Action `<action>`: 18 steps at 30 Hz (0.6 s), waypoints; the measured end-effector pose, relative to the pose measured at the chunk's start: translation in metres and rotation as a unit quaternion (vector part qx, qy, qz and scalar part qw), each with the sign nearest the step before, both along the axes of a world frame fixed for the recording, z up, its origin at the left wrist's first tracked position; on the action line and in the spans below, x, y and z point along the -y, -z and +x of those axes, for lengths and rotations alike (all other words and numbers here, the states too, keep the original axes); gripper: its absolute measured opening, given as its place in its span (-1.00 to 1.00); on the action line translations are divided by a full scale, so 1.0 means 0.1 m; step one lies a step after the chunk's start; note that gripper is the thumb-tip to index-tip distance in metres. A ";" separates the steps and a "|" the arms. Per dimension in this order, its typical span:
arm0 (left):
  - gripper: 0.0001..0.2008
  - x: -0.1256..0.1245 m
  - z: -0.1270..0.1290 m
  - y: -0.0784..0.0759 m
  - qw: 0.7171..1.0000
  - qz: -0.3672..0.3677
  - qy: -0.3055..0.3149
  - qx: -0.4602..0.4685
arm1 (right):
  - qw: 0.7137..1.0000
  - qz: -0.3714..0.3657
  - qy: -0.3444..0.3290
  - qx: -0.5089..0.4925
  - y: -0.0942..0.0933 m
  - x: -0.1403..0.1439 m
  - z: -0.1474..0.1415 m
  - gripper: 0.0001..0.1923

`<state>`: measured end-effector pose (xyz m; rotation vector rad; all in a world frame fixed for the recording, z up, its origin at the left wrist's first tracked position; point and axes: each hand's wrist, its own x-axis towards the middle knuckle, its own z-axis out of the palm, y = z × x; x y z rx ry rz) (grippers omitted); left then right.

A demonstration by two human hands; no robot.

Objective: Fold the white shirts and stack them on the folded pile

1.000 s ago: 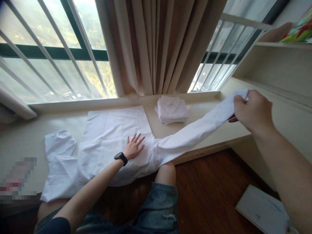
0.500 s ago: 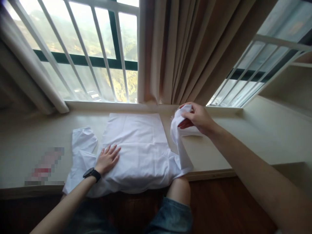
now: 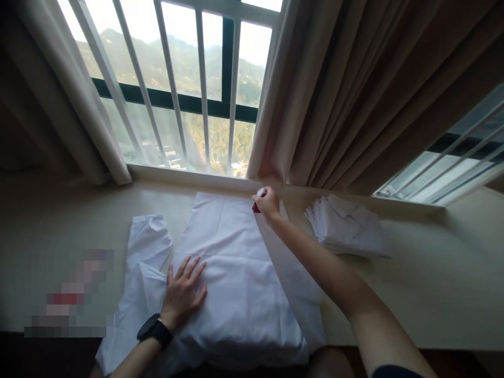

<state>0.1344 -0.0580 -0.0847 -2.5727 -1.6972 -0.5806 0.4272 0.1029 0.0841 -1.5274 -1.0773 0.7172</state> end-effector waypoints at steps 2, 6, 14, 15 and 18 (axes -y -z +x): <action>-0.39 -0.01 -0.01 0.03 1.000 -0.003 -0.011 0.005 | 1.000 -0.018 -0.004 -0.001 0.11 -0.36 -0.16 -0.68; -0.28 -0.07 -0.06 0.20 1.000 -0.012 -0.001 0.019 | 0.990 -0.013 0.017 0.140 0.29 -1.02 -0.43 -0.74; -0.11 -0.11 -0.12 0.39 1.000 0.019 0.010 0.023 | 0.963 -0.123 -0.136 0.196 1.19 -1.44 -0.85 -0.37; -0.12 -0.11 -0.12 0.39 1.000 0.015 0.007 0.022 | 0.965 -0.110 -0.153 0.185 1.26 -1.37 -0.81 -0.35; -0.19 -0.11 -0.11 0.38 1.000 -0.003 0.001 0.022 | 0.968 -0.040 -0.143 0.201 1.35 -0.90 -0.55 -0.44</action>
